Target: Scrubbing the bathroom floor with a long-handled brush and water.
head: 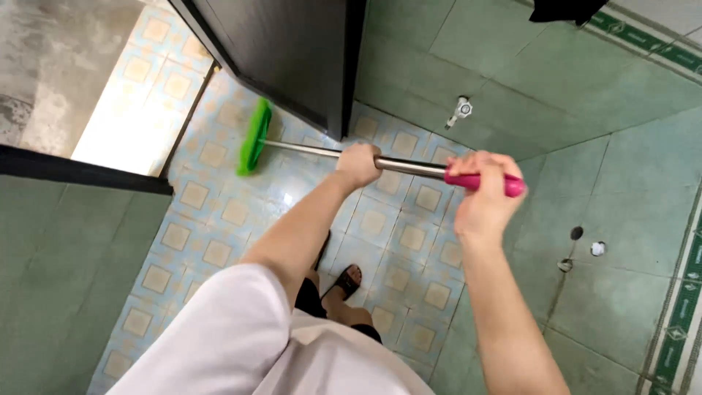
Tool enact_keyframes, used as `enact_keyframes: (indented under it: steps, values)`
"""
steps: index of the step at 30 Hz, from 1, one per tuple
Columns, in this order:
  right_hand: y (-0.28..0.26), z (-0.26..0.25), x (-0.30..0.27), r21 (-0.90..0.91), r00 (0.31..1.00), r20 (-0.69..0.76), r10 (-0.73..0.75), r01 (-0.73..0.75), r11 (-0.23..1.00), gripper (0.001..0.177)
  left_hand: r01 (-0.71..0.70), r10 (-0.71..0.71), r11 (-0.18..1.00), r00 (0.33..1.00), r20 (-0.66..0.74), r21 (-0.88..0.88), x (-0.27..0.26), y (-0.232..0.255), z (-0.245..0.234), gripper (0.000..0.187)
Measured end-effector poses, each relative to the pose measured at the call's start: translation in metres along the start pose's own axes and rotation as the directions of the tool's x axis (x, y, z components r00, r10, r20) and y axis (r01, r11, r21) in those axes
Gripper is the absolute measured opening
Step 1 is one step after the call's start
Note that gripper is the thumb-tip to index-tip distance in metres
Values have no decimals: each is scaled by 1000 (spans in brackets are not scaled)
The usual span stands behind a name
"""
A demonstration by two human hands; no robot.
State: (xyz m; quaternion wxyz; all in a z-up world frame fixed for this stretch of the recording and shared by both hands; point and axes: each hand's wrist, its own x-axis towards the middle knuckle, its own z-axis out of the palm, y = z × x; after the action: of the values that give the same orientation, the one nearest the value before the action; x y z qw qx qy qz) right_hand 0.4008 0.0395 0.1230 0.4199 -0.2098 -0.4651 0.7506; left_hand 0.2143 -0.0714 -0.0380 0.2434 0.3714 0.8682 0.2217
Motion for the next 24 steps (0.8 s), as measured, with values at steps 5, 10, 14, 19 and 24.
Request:
enact_keyframes:
  steps: [5, 10, 14, 19, 24]
  values:
    - [-32, 20, 21, -38, 995, -53, -79, 77, 996, 15, -50, 53, 997, 997, 51, -51, -13, 38, -24, 22]
    - [87, 78, 9, -82, 994, -98, -54, 46, 996, 13, -18, 16, 1000, 975, 221, 8, 45, -117, 4, 22]
    - [188, 119, -21, -146, 926, -19, 377, -375, 915, 9, 20, -71, 947, 986, 150, 321, 48, -274, -43, 19]
    - [163, 197, 22, -28, 961, 121, 248, -246, 969, 12, 27, -7, 960, 997, -74, 279, 50, -251, -154, 35]
    - [143, 281, 64, -75, 994, -102, 33, -41, 996, 34, -172, 172, 985, 985, 19, -10, 89, -227, -189, 19]
